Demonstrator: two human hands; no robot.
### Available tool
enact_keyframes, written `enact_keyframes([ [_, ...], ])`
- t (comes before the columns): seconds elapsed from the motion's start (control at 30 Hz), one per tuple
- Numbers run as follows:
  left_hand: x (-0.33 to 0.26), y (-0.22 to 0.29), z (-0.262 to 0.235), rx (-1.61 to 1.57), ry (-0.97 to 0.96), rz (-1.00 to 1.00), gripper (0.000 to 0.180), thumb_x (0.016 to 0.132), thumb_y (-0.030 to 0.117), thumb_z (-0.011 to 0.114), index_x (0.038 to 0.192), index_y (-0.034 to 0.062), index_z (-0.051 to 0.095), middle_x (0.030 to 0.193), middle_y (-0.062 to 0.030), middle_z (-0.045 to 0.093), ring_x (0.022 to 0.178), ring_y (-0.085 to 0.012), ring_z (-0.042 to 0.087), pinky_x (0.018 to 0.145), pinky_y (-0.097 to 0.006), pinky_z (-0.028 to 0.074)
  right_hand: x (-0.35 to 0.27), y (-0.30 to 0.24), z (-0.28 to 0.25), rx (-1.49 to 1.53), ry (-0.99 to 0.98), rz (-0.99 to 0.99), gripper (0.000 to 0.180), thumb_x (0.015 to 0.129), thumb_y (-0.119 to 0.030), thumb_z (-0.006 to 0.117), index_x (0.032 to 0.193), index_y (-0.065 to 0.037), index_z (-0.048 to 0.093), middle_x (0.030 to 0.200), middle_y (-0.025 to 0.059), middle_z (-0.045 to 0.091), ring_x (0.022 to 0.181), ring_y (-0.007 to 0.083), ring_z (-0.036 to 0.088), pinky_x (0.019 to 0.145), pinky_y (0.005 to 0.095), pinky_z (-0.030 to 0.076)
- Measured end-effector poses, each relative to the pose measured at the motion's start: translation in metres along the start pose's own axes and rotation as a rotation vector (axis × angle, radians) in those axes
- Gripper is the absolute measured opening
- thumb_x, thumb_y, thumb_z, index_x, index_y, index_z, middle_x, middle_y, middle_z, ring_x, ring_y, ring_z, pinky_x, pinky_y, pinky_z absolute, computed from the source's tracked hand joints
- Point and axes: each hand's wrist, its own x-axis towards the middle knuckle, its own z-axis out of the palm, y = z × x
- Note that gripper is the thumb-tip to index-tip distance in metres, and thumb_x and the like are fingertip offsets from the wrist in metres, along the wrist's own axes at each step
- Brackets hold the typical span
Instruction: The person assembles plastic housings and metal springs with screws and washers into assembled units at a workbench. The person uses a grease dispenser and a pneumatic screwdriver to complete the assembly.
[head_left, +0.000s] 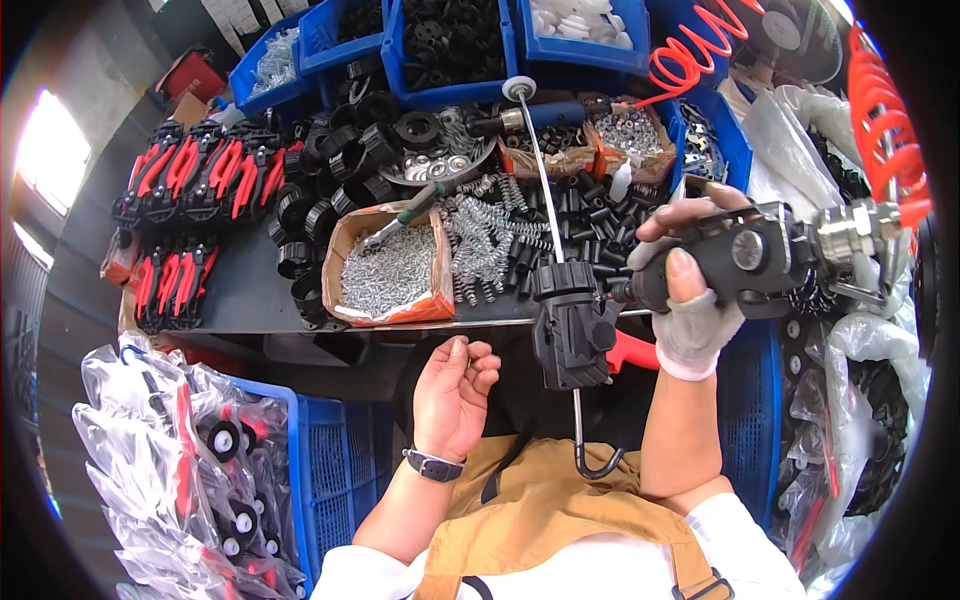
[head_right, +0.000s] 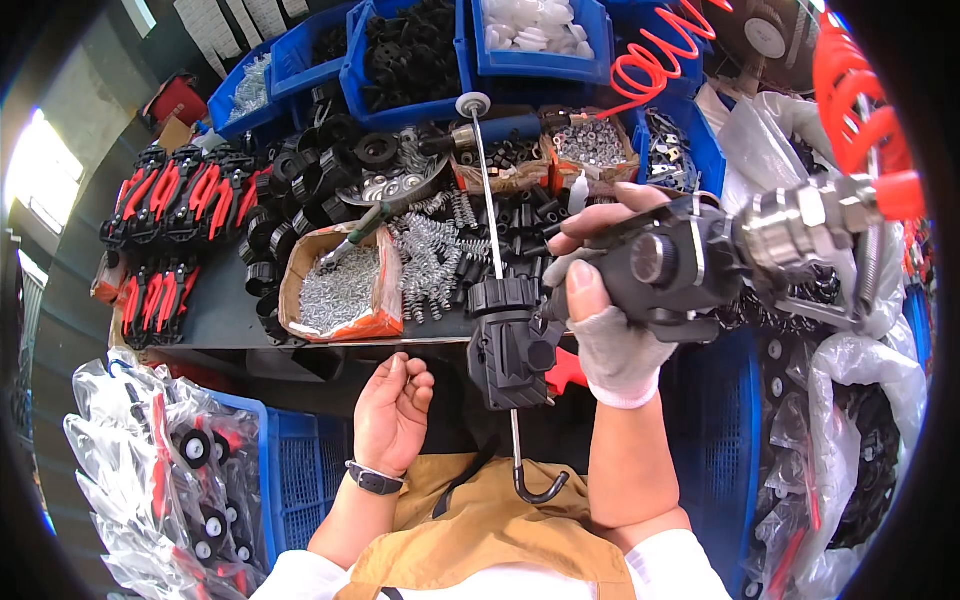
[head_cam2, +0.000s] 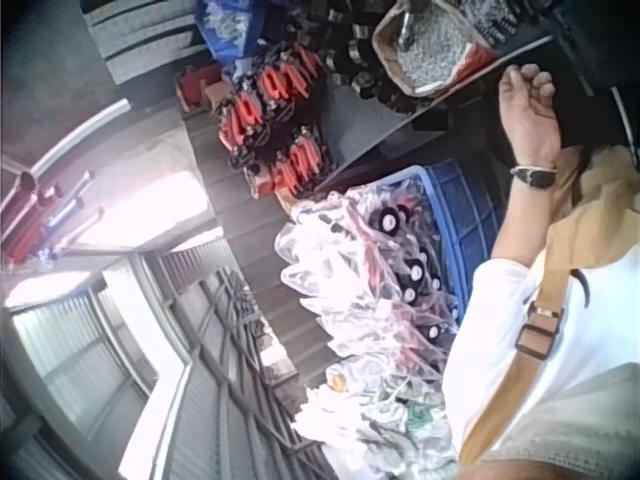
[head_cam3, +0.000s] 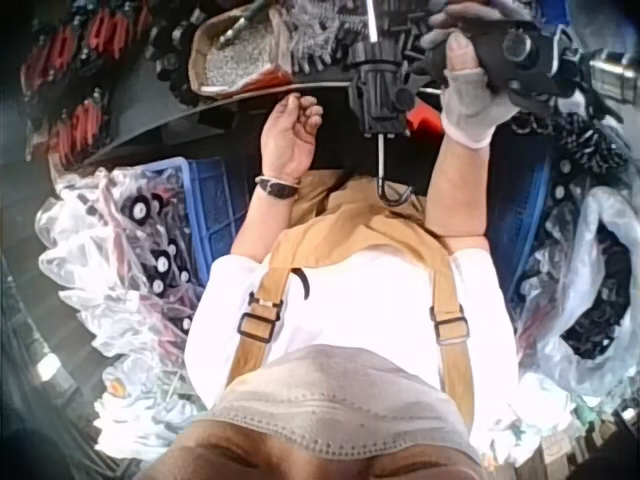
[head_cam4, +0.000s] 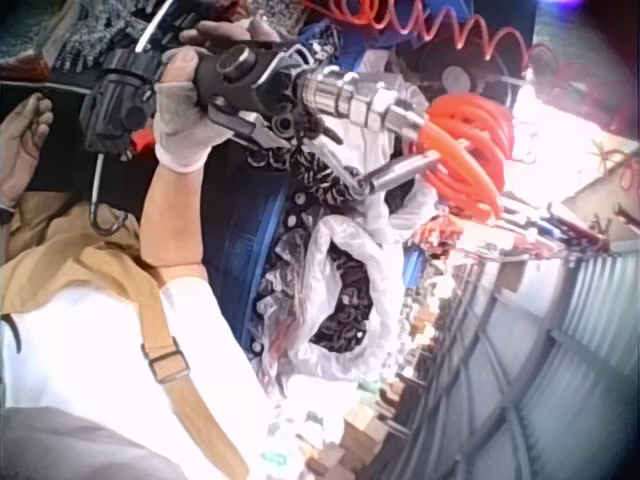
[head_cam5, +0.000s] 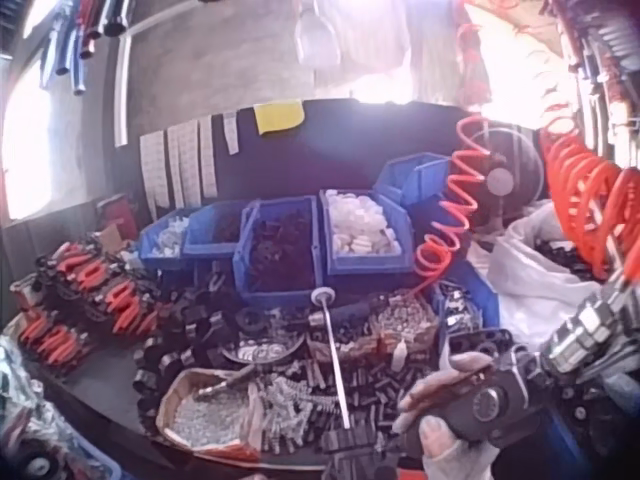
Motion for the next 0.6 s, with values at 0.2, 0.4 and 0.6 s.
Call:
enact_keyframes([
  [0.2,-0.004,0.005,0.014,0.228,-0.079,0.031,0.011,0.101,0.015,0.055,0.102,0.0047,0.055,0.086,-0.0078,0.064,0.07,-0.0151,0.062,0.057,-0.024,0.051,-0.004,0.015,-0.004,0.04,0.04,0.081,0.042,0.085,-0.004,0.063,0.123,0.001,0.046,0.087,0.0098,0.062,0.076,0.0183,0.061,0.071,0.0335,0.052],
  [0.4,-0.015,-0.005,0.03,0.322,-0.19,0.008,0.01,0.097,0.013,0.061,0.098,0.0038,0.056,0.082,-0.0086,0.063,0.067,-0.0138,0.059,0.051,-0.024,0.047,-0.004,0.002,-0.001,0.055,0.157,0.038,0.059,0.084,-0.008,0.068,0.134,0.002,0.04,0.102,0.0136,0.062,0.082,0.021,0.063,0.068,0.0316,0.056],
  [0.6,-0.041,-0.008,0.036,0.155,-0.3,-0.329,0.028,0.097,0.034,0.061,0.096,0.0061,0.057,0.075,-0.0005,0.051,0.059,-0.0086,0.045,0.043,-0.02,0.028,-0.035,-0.07,0.009,0.349,-0.018,-0.008,0.072,0.085,-0.016,0.072,0.146,-0.004,0.036,0.113,0.0142,0.05,0.091,0.0251,0.056,0.066,0.0313,0.052],
])
